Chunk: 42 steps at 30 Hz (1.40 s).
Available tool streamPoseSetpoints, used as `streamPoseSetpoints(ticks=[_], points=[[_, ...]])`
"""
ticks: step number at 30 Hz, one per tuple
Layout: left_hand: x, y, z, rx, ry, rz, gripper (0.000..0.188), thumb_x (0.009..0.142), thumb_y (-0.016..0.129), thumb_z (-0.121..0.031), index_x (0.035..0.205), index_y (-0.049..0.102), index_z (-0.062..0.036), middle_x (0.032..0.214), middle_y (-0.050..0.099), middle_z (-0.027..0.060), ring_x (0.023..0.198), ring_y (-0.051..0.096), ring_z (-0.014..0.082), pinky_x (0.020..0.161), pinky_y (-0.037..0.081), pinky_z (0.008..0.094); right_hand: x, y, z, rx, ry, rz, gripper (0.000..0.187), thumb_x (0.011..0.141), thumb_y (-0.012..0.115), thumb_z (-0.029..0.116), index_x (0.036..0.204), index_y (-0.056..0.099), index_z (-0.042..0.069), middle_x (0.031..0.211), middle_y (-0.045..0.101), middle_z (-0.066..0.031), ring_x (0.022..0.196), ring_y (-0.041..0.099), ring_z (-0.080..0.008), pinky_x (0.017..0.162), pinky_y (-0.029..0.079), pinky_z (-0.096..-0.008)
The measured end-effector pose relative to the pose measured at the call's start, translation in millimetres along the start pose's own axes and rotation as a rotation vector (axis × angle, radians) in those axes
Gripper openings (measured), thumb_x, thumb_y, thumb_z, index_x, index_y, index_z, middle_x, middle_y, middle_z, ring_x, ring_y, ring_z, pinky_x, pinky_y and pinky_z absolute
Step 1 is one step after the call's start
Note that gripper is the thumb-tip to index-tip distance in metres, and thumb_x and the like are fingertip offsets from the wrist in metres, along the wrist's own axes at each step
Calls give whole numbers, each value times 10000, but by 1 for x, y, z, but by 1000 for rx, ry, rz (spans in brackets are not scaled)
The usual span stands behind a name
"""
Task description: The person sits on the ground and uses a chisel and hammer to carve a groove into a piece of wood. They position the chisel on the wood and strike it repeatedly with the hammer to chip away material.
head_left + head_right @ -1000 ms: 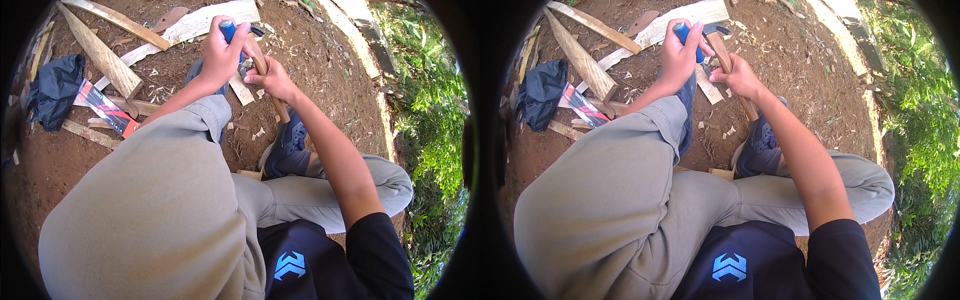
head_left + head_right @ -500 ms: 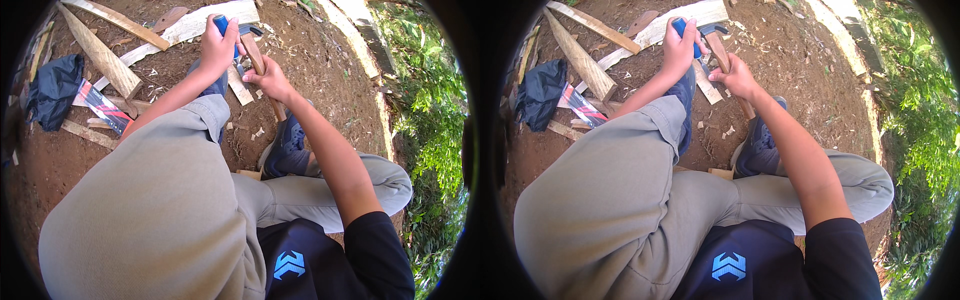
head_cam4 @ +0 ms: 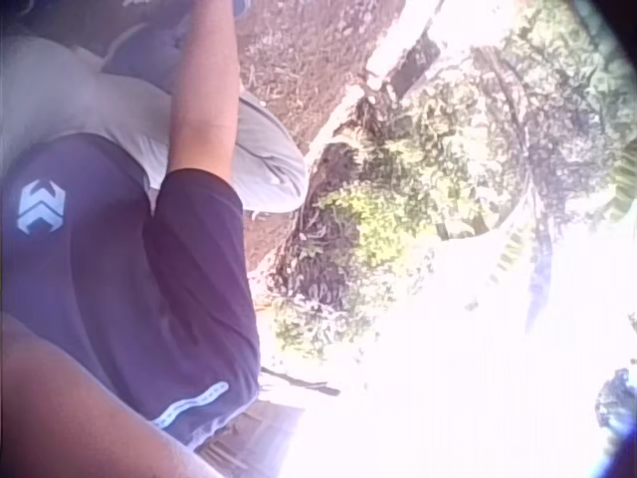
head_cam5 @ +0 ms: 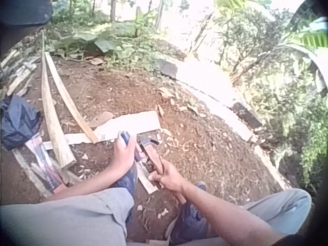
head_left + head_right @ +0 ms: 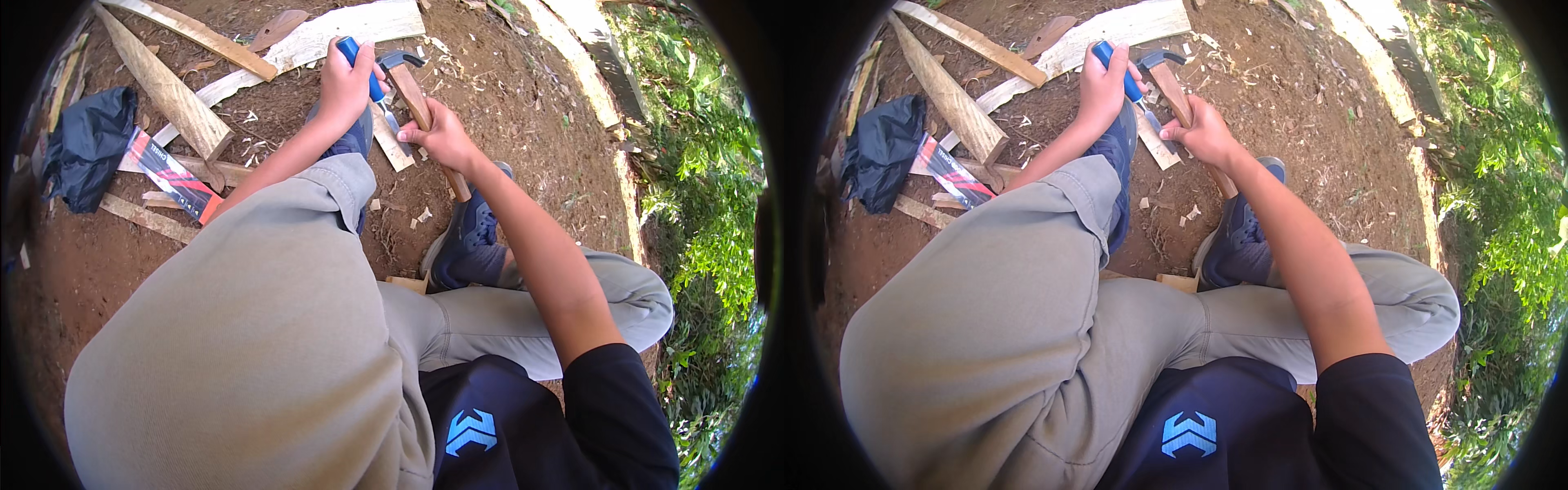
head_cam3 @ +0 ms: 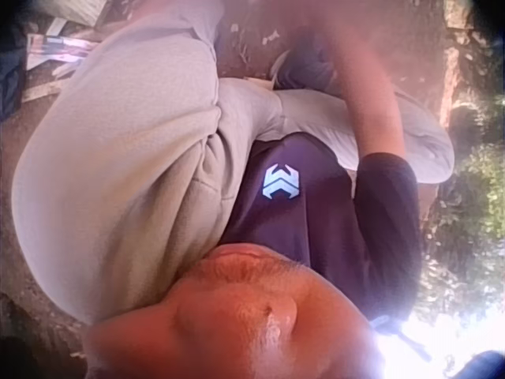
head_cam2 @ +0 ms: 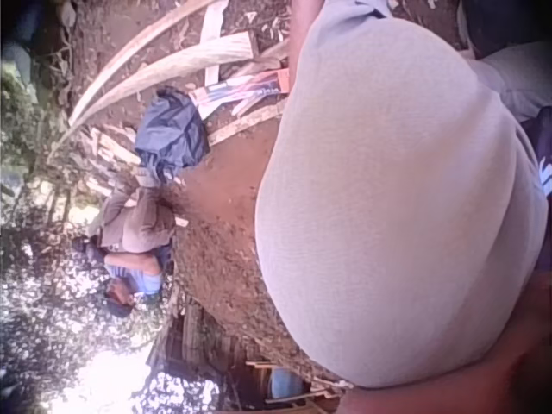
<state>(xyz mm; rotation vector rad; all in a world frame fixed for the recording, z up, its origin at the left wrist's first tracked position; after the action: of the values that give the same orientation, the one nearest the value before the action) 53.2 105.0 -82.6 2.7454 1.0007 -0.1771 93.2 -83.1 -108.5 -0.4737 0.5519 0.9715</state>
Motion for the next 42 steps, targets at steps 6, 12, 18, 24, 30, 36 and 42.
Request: streamPoseSetpoints(ticks=[6,12,18,24,30,36,42], points=[[-5,3,-12,1,8,11,235,1068,550,-259,1040,432,-58,701,630,91,567,627,150,532,520,285,-11,0,8,65,-18,-90,518,824,822,-3,1244,520,-14,929,716,-90,873,684,-149,785,549,-304],[6,-5,-29,-42,118,-27,242,1060,571,-267,1046,442,-63,677,626,76,545,626,135,515,524,275,5,0,31,33,-86,-64,523,830,840,48,1241,520,4,929,703,-60,856,658,-121,775,524,-283],[0,-1,-32,-18,127,-23,250,1049,597,-271,1029,455,-66,663,625,58,557,641,123,524,535,269,5,1,25,20,-55,-29,477,849,802,13,1229,513,-10,944,718,-90,899,674,-141,824,534,-306],[-7,3,-38,38,162,-3,224,1056,578,-255,1055,451,-70,675,631,68,574,635,131,548,522,274,1,2,25,30,-92,-39,436,868,783,6,1209,511,-13,936,717,-92,895,682,-139,811,546,-309],[-4,2,-30,58,132,-18,221,1051,583,-229,1039,450,-53,682,642,73,559,644,132,521,525,281,-3,4,17,36,-100,-61,445,874,784,15,1221,507,-14,936,710,-85,895,683,-136,815,542,-302],[-3,-5,-20,43,105,-51,233,1044,591,-228,1033,454,-39,681,654,80,549,656,141,504,529,283,-1,7,10,57,-77,-55,461,873,791,29,1237,512,-5,941,712,-81,896,681,-138,815,532,-294],[2,-9,-2,94,-33,-19,262,1040,600,-257,1040,461,-36,684,656,85,551,664,155,494,528,289,1,3,3,-25,-43,-30,474,867,790,17,1251,513,-3,933,706,-76,868,667,-137,785,530,-301]])
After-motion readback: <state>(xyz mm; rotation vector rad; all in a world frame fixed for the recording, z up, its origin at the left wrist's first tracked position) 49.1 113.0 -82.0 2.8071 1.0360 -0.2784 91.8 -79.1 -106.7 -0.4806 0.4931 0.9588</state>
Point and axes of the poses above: each hand's wrist, its own x-axis towards the middle knuckle, its own y-axis out of the palm, z = x × y, the point moved 9 cm from there along x, towards the middle knuckle
